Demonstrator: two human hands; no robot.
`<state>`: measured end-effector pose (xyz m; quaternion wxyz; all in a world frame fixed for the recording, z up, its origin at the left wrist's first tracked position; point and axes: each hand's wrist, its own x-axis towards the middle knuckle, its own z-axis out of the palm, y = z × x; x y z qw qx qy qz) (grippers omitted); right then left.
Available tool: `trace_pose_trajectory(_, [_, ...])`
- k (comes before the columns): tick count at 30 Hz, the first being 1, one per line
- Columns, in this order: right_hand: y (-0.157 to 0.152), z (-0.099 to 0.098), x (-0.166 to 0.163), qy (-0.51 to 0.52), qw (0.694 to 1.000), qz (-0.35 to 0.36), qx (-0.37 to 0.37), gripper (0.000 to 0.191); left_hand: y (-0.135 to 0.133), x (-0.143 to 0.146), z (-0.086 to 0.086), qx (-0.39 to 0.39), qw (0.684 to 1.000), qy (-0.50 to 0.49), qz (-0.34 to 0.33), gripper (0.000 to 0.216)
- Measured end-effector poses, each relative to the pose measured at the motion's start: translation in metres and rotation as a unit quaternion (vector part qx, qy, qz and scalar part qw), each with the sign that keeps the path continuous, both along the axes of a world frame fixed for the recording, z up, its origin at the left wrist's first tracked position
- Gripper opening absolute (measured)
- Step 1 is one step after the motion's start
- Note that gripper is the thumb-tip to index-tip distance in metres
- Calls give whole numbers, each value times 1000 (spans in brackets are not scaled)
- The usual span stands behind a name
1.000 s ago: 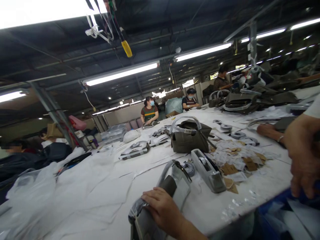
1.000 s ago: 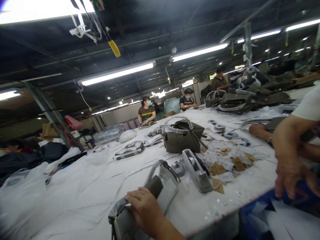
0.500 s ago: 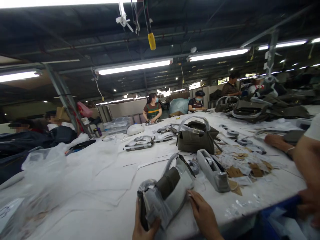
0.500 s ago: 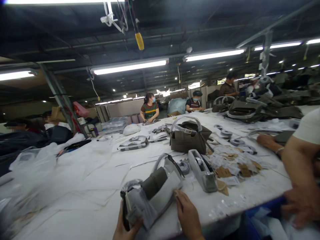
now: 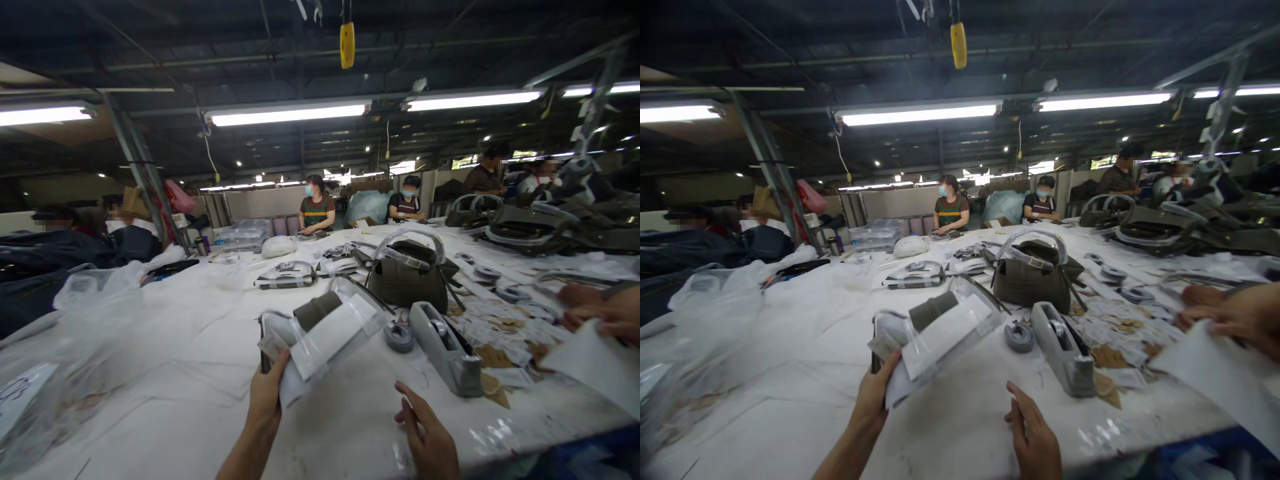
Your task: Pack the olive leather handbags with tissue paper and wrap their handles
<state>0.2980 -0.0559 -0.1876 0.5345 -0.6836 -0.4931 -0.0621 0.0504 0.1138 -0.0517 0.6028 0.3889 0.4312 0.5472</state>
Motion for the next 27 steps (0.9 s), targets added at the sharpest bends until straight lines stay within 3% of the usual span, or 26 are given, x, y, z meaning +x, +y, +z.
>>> trace_pose_trajectory(5, [2, -1, -1, -12, 1000, 8, -17, 33, 134, 39, 108, 114, 993, 18, 24, 46])
trace_pose_trajectory(7, [3, 0, -2, -13, 1000, 0, -18, 33, 175, 55, 135, 155, 985, 38, 62, 52])
trace_pose_trajectory(8, [3, 1, -3, -14, 1000, -4, -19, 33, 187, 62, 139, 170, 981, 53, 75, 54])
trace_pose_trajectory(9, [3, 3, -5, -15, 1000, -9, -21, 33, 192, 71, 135, 182, 978, 69, 78, 55])
trace_pose_trajectory(11, [3, 7, -8, -21, 999, -17, -27, 33, 185, 90, 110, 207, 972, 104, 44, 53])
trace_pose_trajectory(15, [4, 12, -13, -44, 997, -15, -53, 32, 135, 135, 31, 252, 946, 162, -122, 40])
trace_pose_trajectory(18, [5, 14, -16, -58, 996, -18, -64, 32, 107, 170, 0, 275, 915, 188, -229, 40])
trace_pose_trajectory(21, [6, 14, -16, -74, 995, -23, -59, 33, 102, 210, 9, 310, 887, 208, -272, 44])
trace_pose_trajectory(27, [14, -8, -1, -161, 987, 14, -1, 38, 133, 312, 83, 389, 846, 252, -263, 46])
